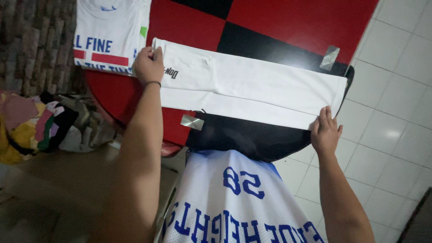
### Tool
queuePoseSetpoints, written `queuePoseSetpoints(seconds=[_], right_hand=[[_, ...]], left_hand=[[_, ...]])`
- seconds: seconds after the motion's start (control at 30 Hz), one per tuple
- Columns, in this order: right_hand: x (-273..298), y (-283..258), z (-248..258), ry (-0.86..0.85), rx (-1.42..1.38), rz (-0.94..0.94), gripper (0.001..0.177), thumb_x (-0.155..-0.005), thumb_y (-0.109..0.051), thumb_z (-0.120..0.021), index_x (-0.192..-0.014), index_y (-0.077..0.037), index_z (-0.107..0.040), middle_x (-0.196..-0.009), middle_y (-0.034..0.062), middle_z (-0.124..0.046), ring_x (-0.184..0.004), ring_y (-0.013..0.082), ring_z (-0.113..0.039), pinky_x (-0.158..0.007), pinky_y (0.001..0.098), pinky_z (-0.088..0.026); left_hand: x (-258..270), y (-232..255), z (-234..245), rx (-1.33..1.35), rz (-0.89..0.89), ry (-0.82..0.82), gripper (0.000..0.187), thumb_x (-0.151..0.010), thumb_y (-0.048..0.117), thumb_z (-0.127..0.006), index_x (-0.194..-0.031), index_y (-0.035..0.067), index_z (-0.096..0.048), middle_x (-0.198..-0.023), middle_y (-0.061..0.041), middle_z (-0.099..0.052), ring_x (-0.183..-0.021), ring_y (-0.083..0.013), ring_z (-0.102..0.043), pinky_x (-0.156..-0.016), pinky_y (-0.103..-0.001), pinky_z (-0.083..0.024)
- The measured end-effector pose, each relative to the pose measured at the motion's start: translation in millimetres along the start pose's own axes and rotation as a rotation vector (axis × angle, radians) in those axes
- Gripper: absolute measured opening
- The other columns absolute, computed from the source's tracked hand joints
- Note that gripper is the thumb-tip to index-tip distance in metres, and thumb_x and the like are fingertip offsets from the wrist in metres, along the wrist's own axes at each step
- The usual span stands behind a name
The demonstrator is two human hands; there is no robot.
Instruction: The person folds a white pair of shorts and then a white t-shirt on a red and black checkered table. They smooth the fabric, fold each item in half multiple times, and place the finished shorts on a stack of folded shirts. The person then unfolds and refolds the t-shirt to adjust the creases.
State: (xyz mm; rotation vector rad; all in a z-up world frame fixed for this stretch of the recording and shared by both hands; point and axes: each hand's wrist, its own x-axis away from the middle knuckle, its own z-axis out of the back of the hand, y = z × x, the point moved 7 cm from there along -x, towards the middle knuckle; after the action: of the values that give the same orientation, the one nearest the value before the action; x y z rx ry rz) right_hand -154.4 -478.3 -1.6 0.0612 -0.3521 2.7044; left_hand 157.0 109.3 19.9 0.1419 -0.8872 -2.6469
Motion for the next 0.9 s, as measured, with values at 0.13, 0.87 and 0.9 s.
queuePoseSetpoints(seconds=[0.13, 0.87, 0.9], right_hand=[[-0.5, -2.2, 0.5, -0.030, 0.003, -0.039, 0.052, -0.108, -0.023, -0.044, -0.158, -0.012, -0.044, -0.166, 0.0104, -0.040, -0.144, 0.0370, -0.043, -0.120, 0.0675, -0.019], [-0.7, 1.4, -5.9, -0.053, 0.080, -0.073, 0.054, -0.107, -0.022, -0.043, -0.161, -0.012, -0.041, -0.168, 0.0077, -0.038, -0.138, 0.0289, -0.052, -0.119, 0.0667, -0.022], [-1.3, 0.6, -6.0, -0.050, 0.084, -0.068, 0.055, -0.107, -0.022, -0.043, -0.161, -0.012, -0.041, -0.168, 0.0077, -0.038, -0.139, 0.0291, -0.051, -0.119, 0.0667, -0.022]], left_hand=[[-19.7, -10.0, -12.8, -0.025, 0.014, -0.002, 0.022, -0.091, 0.035, -0.074, -0.091, 0.012, -0.077, -0.087, -0.008, -0.079, -0.078, -0.0261, -0.074, -0.069, -0.040, -0.057], [-53.5, -55.2, -41.4, 0.119, 0.206, -0.046, 0.017, -0.082, 0.029, -0.080, -0.089, 0.014, -0.079, -0.089, -0.003, -0.078, -0.083, -0.0203, -0.075, -0.077, -0.036, -0.059], [-52.2, -52.5, -38.0, 0.106, 0.214, -0.044, 0.015, -0.082, 0.028, -0.080, -0.089, 0.015, -0.079, -0.089, -0.003, -0.078, -0.083, -0.0205, -0.075, -0.076, -0.036, -0.059]])
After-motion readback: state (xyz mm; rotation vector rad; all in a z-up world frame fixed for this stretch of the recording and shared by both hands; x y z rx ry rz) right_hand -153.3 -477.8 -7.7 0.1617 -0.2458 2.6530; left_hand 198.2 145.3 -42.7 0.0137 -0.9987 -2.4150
